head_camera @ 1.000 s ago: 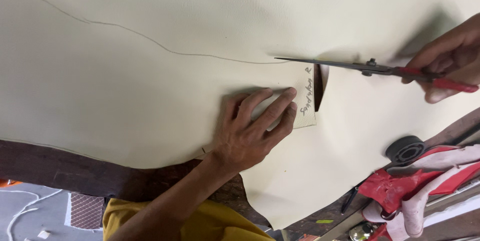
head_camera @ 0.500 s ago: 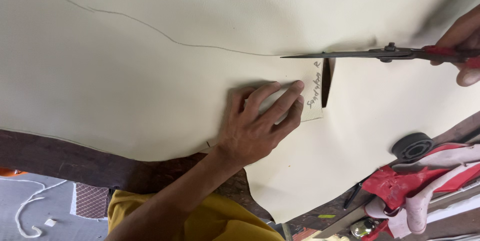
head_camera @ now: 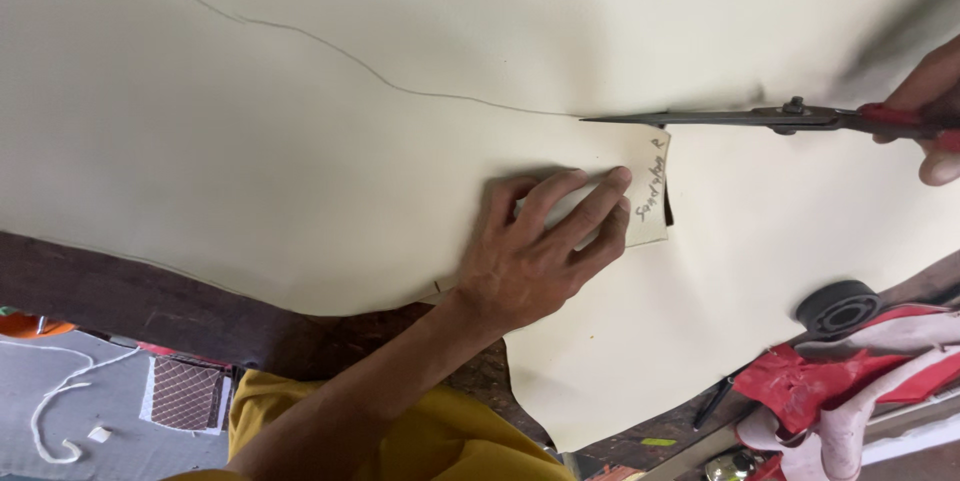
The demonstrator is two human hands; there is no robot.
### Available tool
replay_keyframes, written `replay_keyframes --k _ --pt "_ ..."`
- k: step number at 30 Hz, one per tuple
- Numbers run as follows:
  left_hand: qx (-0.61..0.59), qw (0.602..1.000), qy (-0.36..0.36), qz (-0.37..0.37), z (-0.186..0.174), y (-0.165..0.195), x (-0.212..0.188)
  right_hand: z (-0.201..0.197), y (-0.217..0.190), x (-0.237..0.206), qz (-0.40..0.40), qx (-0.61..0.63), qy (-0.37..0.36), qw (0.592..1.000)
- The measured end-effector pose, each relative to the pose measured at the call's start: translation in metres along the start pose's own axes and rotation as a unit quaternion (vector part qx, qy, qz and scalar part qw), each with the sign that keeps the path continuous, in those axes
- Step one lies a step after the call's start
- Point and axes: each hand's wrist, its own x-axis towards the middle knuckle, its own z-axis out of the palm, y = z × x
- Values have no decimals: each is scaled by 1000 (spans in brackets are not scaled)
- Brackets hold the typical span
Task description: The person lays a red fabric template piece on a sheet of cream leather, holds it flat, and traces around its edge with a pencil, repositioning the template and using a metal strip as a straightedge. They then pick up scissors and cut the leather along the traced outline, continuing the cut as the clip ends.
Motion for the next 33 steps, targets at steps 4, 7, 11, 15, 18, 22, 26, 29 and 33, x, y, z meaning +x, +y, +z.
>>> replay_keyframes --k 4,7,11,15,18,22,26,29,33 --pt "-6 1000 -17 4 -3 -1 -2 3 -2 -1 -14 -2 15 1000" --pt "-8 1000 -22 6 -3 -1 -2 3 7 0 -16 19 26 999" --pt "-2 1000 -27 7 -1 -1 -4 6 13 11 -6 26 -11 1000" --pt "-5 1000 -26 9 -1 -2 -4 7 -4 4 -44 91 13 995" --pt "-5 1000 -24 6 -1 -2 -4 13 -33 -3 5 109 44 993" --pt "-21 1000 -21 -6 -1 -1 -7 19 -69 -9 25 165 52 985" --pt "-25 999 -19 -10 0 -1 -7 17 -92 -11 17 171 55 984" --pt "-27 999 -28 -9 0 -1 -6 11 -109 -11 66 178 52 980" --pt "-35 999 -20 -10 -5 -3 -6 14 -139 -8 55 156 76 983"
